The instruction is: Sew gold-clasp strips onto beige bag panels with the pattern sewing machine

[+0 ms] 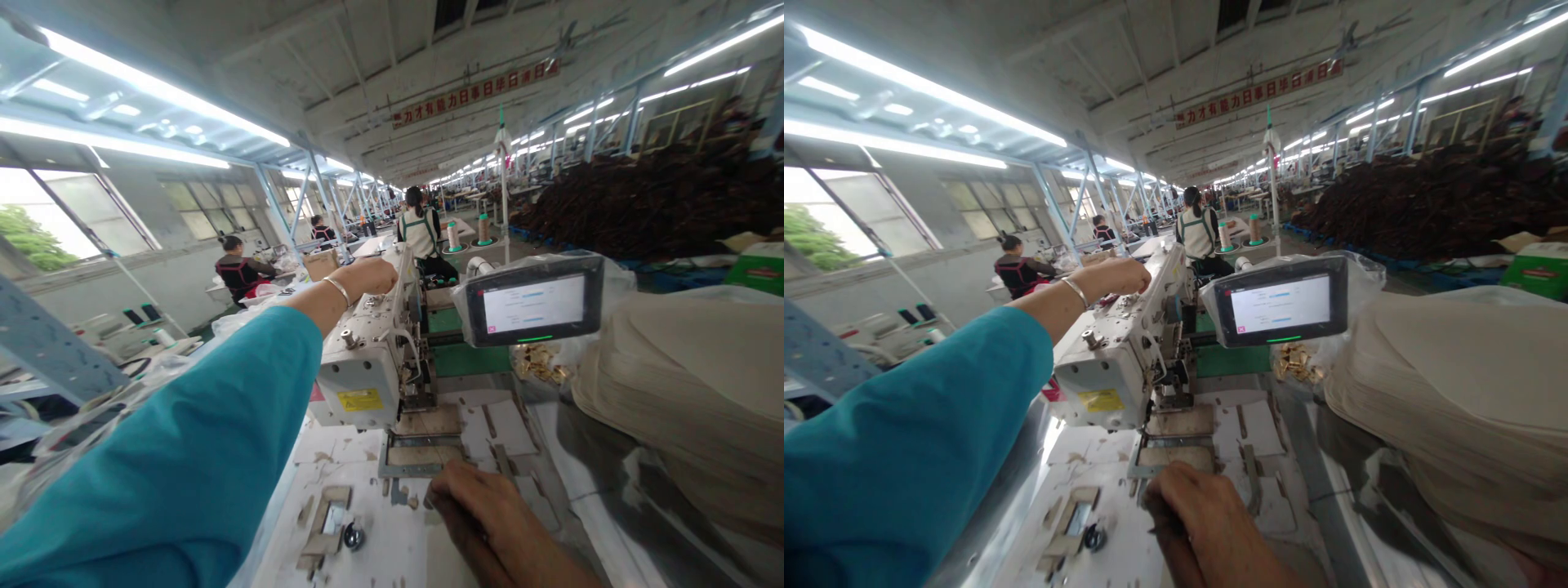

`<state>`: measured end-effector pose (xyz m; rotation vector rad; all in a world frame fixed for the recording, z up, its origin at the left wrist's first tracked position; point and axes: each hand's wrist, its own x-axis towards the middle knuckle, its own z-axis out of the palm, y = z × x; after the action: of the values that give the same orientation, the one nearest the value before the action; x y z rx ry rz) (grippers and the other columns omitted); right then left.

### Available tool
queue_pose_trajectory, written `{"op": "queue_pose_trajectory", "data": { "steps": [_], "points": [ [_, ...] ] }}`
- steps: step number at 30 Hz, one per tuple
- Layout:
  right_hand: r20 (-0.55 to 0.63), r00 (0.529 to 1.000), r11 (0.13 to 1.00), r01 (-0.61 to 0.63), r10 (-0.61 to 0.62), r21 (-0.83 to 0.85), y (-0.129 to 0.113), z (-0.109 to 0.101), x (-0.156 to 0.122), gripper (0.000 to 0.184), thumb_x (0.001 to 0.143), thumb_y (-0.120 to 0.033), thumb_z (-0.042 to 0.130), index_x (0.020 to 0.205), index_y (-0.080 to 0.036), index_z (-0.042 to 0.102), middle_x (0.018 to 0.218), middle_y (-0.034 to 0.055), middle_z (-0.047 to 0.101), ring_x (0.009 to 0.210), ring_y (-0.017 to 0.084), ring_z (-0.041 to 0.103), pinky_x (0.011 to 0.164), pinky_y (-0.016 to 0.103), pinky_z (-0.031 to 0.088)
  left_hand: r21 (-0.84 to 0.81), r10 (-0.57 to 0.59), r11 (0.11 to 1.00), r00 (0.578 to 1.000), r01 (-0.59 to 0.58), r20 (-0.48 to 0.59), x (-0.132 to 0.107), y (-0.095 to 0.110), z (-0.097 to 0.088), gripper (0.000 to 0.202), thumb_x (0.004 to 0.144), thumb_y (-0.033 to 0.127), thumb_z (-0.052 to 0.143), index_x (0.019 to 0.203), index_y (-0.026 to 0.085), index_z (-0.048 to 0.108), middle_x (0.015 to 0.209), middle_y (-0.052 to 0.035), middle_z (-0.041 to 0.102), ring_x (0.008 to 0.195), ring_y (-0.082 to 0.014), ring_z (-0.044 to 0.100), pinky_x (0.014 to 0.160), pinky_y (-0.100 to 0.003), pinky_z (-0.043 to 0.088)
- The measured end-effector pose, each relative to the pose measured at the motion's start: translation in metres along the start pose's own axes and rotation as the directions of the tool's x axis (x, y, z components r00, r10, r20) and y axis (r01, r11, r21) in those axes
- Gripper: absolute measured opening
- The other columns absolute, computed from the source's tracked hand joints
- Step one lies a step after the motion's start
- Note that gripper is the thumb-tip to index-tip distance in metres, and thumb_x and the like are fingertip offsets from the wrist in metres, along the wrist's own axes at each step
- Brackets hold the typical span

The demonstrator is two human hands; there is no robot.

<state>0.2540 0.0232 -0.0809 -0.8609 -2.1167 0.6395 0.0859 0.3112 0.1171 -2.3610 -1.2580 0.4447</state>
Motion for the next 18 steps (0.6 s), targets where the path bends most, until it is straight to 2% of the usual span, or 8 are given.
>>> {"op": "queue_pose_trajectory", "data": {
  "steps": [7,18],
  "points": [
    [-0.029,0.999,1.0,0.016,-0.016,-0.007,0.0017,-0.0001,0.0005,0.014,0.092,-0.014,0.041,0.091,-0.021,0.053,0.084,0.0032,0.063,0.076,0.017,0.061,0.067,0.027,0.044,0.013,-0.003,1.0,1.0,0.004,-0.022,0.0004,0.0008,0.0023,0.03,0.07,0.011,0.054,0.088,0.017,0.077,0.092,-0.0115,0.075,0.086,-0.0231,0.066,0.07,-0.026,0.047],
    [-0.003,1.0,1.0,-0.006,0.006,0.023,0.0032,0.0009,-0.0009,0.013,0.092,-0.014,0.042,0.092,-0.021,0.053,0.086,0.0028,0.063,0.077,0.017,0.06,0.068,0.027,0.043,0.049,-0.011,0.999,0.999,0.013,-0.048,0.0047,-0.0001,0.0049,0.031,0.07,0.008,0.053,0.086,0.02,0.077,0.087,-0.0084,0.075,0.085,-0.0219,0.067,0.071,-0.027,0.046]
  ]
}}
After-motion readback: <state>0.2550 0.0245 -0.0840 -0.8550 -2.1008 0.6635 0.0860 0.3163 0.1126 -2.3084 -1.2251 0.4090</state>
